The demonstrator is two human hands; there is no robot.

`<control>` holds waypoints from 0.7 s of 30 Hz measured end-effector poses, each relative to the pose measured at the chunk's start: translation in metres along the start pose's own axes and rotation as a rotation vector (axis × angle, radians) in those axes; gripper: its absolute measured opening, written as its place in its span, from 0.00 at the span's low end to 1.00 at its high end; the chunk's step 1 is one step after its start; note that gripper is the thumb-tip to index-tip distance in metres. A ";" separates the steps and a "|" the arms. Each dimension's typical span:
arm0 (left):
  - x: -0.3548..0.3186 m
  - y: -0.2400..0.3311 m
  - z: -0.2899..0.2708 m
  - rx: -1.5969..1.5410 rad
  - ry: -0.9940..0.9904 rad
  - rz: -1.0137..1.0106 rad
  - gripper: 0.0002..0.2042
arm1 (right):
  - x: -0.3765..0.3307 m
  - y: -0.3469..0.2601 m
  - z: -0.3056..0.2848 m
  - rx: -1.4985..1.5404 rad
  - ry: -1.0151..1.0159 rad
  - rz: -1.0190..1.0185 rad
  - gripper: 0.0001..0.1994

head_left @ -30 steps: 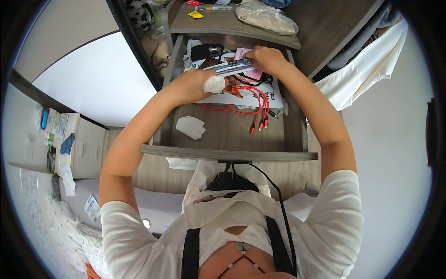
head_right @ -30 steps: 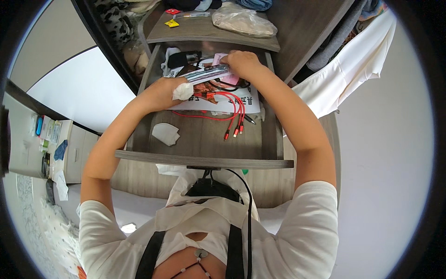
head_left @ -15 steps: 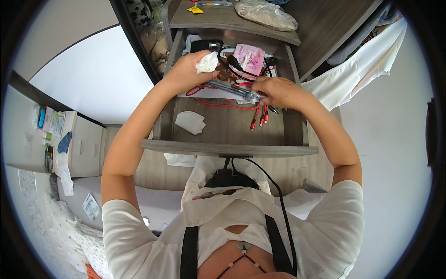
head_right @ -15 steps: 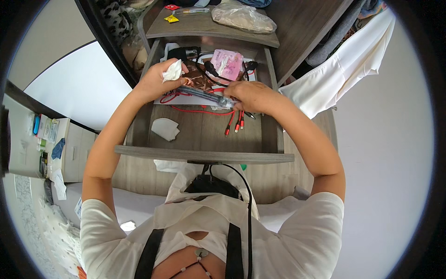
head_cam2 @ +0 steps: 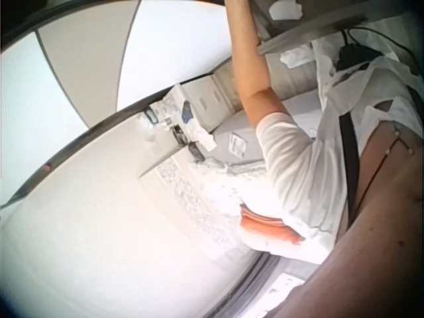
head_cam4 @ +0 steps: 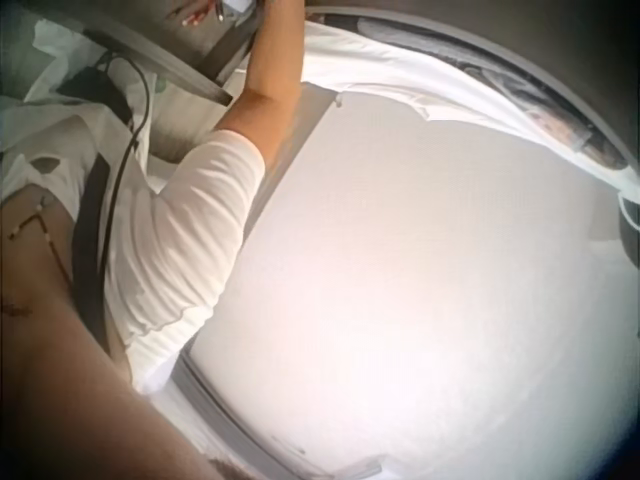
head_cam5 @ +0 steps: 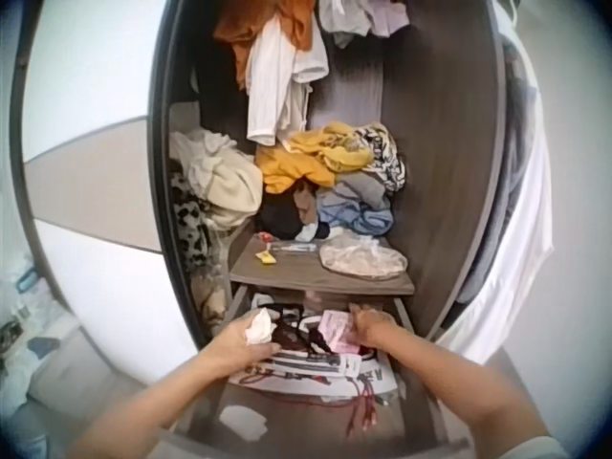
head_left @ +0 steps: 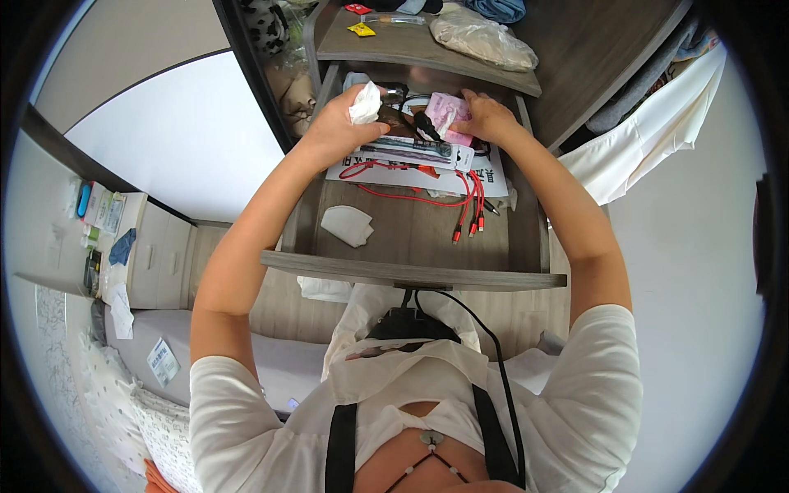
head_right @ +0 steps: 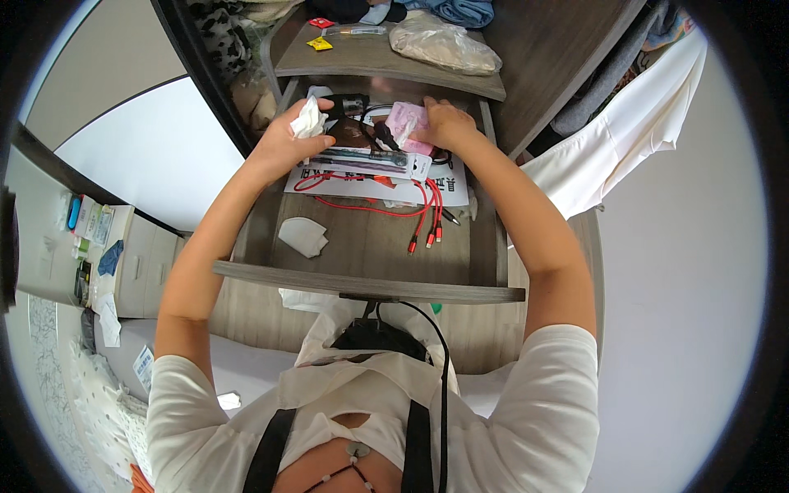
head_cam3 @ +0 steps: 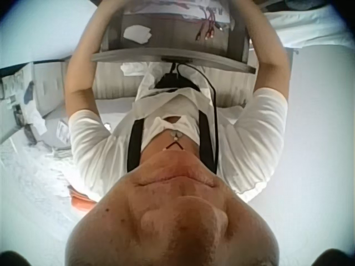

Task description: The person organizes items within a drawer by removing and sorting various objects including a pink bag, packages, a pen, and personal care items.

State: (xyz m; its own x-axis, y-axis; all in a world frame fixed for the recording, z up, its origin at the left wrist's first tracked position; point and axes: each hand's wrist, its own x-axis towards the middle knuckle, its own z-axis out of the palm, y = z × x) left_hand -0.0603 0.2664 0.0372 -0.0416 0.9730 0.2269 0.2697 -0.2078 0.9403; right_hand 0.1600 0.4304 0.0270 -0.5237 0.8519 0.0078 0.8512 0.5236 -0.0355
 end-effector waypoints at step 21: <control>-0.087 0.039 -0.047 -0.151 0.342 0.014 0.10 | -0.060 -0.051 -0.057 0.810 0.008 -0.537 0.25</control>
State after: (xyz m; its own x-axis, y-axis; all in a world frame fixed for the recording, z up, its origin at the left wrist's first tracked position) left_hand -0.0917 0.1685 0.0659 -0.3646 0.8855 0.2880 0.1290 -0.2583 0.9574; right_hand 0.1504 0.3535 0.0852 -0.8328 0.5035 0.2300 0.2158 0.6780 -0.7027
